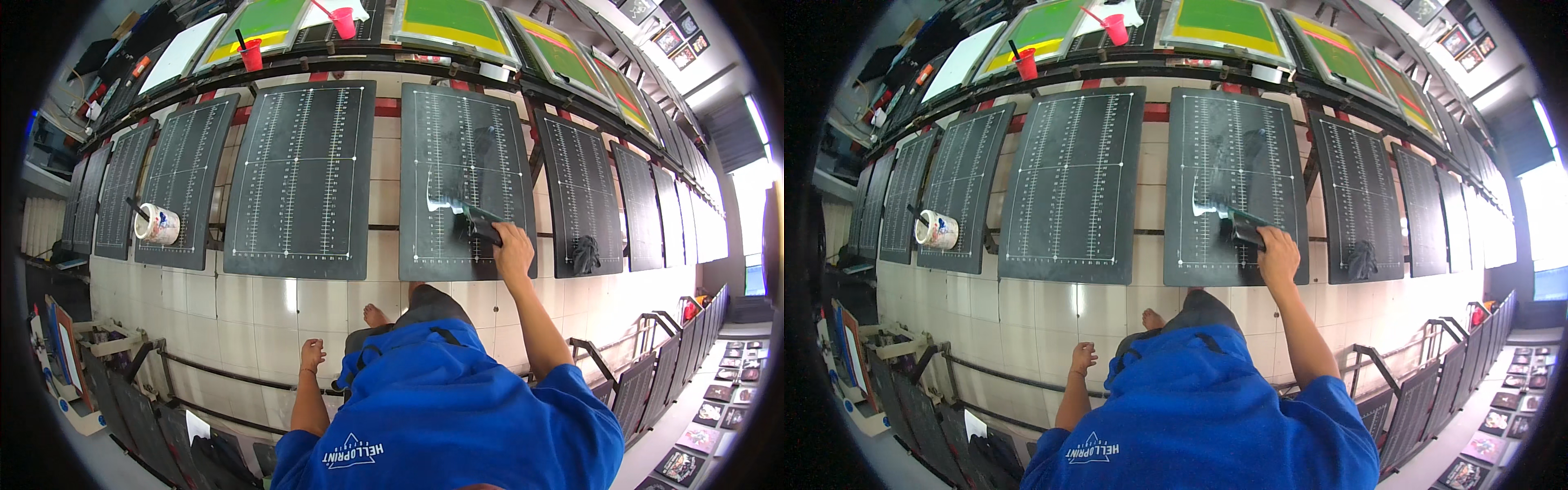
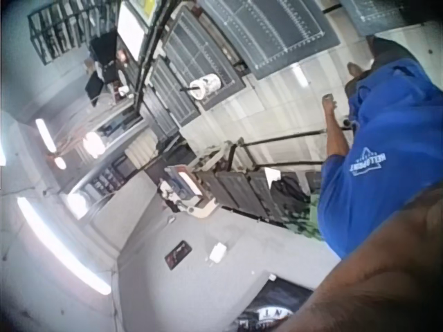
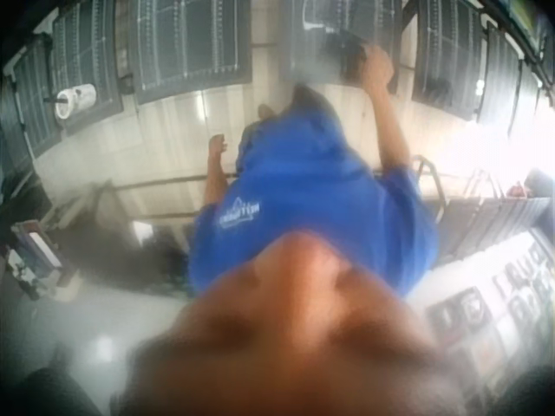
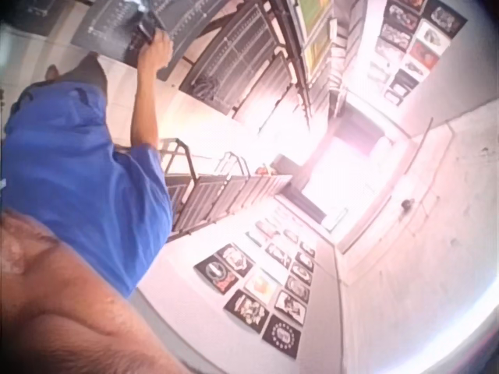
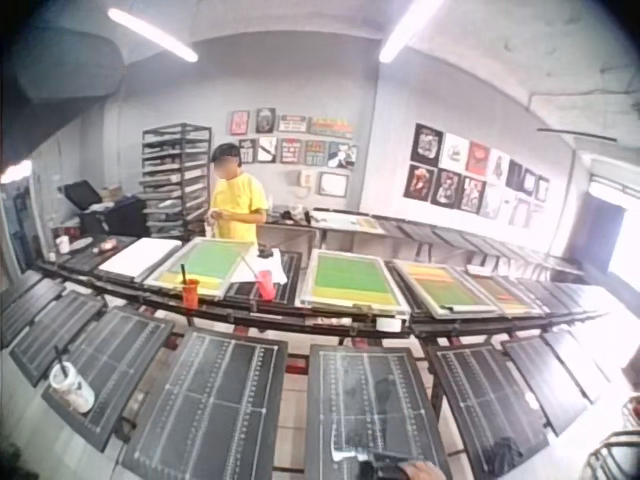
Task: The person cleans a large black printing screen by scooping a white substance from a bucket with a squeegee and spreading it across the surface. They then use a cloth to wipe the screen and the floor, repeating the process of applying the substance and wiping it down.
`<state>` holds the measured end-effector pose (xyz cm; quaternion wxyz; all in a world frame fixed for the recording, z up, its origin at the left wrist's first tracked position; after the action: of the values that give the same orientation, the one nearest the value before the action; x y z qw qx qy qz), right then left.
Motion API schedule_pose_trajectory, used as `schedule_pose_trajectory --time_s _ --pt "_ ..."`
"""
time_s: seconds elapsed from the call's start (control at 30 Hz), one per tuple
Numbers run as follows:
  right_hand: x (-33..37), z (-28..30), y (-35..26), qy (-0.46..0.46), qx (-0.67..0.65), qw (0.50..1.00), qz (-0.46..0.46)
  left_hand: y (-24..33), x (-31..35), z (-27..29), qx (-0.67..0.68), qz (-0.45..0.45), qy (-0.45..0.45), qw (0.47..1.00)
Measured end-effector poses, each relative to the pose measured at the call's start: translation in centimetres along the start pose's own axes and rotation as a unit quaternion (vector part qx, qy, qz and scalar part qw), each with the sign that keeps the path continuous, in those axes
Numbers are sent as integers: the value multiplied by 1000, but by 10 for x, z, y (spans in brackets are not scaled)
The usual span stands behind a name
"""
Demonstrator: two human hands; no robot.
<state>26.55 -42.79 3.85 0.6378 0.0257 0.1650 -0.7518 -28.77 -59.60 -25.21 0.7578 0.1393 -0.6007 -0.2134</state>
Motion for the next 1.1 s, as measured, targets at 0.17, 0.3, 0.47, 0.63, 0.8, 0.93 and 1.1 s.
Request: schedule_pose_trajectory --time_s 0.17,0.3,0.47,0.63,0.8,0.93,1.1 --pt "37 -23 -26 -6 -22 993 119 15 -2 -4 -19 6 -15 1000" --pt "-25 -43 -48 -16 -26 990 136 14 10 -11 10 15 6 1000" --pt "-162 -94 -30 39 -13 988 148 7 36 -18 21 33 27 999" --pt "-293 -120 -18 33 27 993 106 13 63 -26 16 66 51 996" --pt "-245 -126 -33 -9 -22 994 103 5 66 -38 44 79 41 995" --pt "-137 -84 -22 -34 -45 983 176 14 54 -52 62 42 14 997" --pt "-211 -81 33 -34 79 995 -42 35 43 -62 94 28 49 994"
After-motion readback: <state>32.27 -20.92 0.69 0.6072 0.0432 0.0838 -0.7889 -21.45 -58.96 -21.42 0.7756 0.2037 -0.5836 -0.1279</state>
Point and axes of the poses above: each hand's wrist, its own x-axis away from the middle knuckle, its own z-axis out of the back of the hand, y = z × x, the point moved 2 cm from there along -x, towards the middle knuckle, and after that the axes turned 1 degree about -z, right-handed, at the moved point
